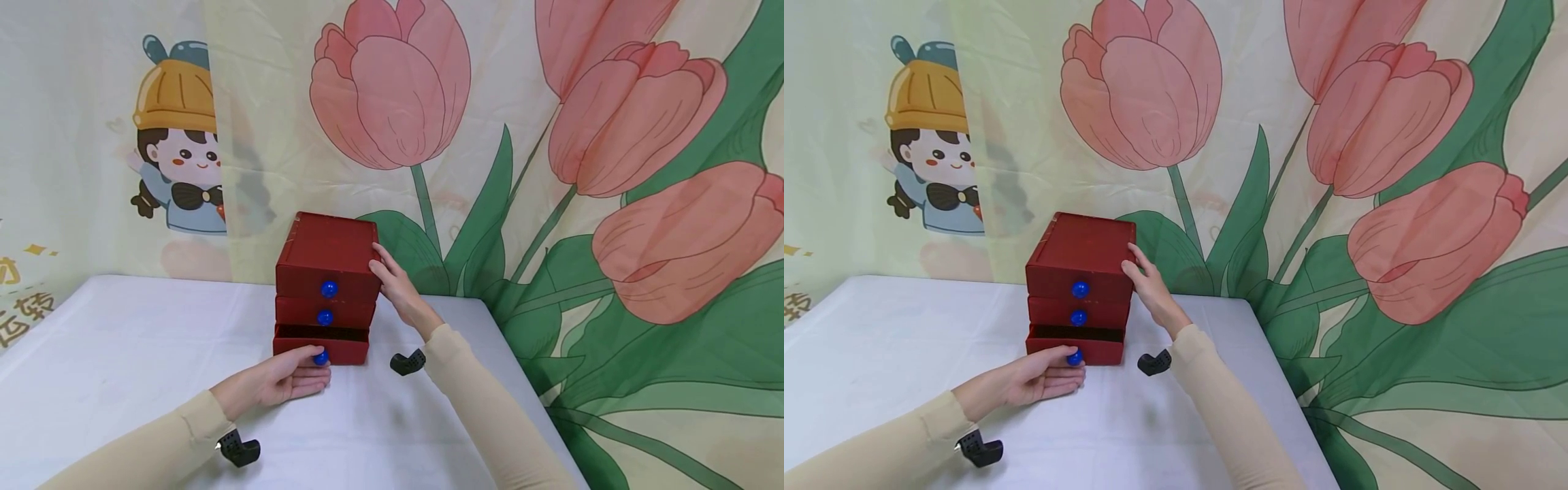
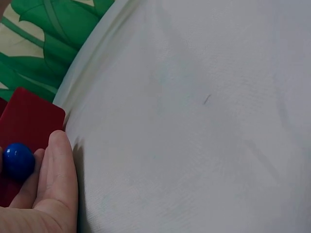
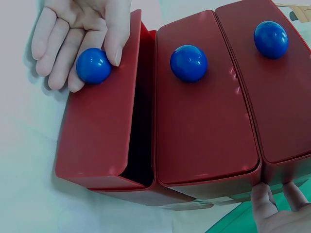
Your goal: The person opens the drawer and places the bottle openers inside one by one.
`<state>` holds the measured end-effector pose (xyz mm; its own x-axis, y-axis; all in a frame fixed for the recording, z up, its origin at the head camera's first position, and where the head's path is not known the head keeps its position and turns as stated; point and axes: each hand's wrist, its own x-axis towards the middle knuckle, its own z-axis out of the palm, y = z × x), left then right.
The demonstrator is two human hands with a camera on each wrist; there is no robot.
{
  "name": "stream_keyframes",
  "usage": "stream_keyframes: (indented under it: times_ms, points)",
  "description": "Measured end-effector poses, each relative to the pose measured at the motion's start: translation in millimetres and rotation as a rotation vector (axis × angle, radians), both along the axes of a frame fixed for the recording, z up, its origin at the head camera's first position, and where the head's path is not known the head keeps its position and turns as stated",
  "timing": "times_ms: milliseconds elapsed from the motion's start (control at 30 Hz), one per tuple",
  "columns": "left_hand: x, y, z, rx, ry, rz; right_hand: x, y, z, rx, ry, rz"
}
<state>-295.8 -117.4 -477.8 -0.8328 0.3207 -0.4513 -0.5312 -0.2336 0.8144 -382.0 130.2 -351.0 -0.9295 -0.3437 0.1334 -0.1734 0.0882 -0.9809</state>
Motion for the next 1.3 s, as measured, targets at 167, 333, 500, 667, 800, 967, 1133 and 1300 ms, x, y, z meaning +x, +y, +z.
stream_keyframes:
  times_ms: [167, 333, 500, 667, 800, 967, 1133, 1300]
  points:
    - [-6.5, 0.4, -0.6, 0.004, 0.005, 0.0, 0.0, -0.2, 0.5, 0.004, 0.002, 0.003]
    - [-12.4, 0.6, -0.8, 0.0, 0.0, 0.01, -0.5, 0.4, 0.8, 0.01, -0.002, 0.001]
    - [-17.8, 1.0, -0.3, 0.008, 0.0, 0.007, -0.6, 0.3, 1.5, 0.012, -0.002, -0.001]
    - [-21.8, 0.4, -1.2, 0.006, -0.001, 0.012, 0.1, 0.3, 2.2, 0.026, -0.004, -0.005]
    - [-23.1, -0.1, -2.2, 0.003, -0.003, 0.023, 0.2, -0.3, 2.5, 0.036, -0.008, -0.012]
    - [-26.4, 0.0, -3.8, 0.001, -0.002, 0.032, -1.4, -0.2, 2.4, 0.032, -0.004, -0.011]
    - [-28.6, 0.5, -3.3, -0.001, 0.009, 0.023, -0.6, -0.6, 3.6, 0.038, -0.005, -0.014]
    - [-29.4, 2.0, -0.8, 0.007, 0.013, 0.027, -0.1, -0.3, 4.8, 0.05, -0.01, -0.018]
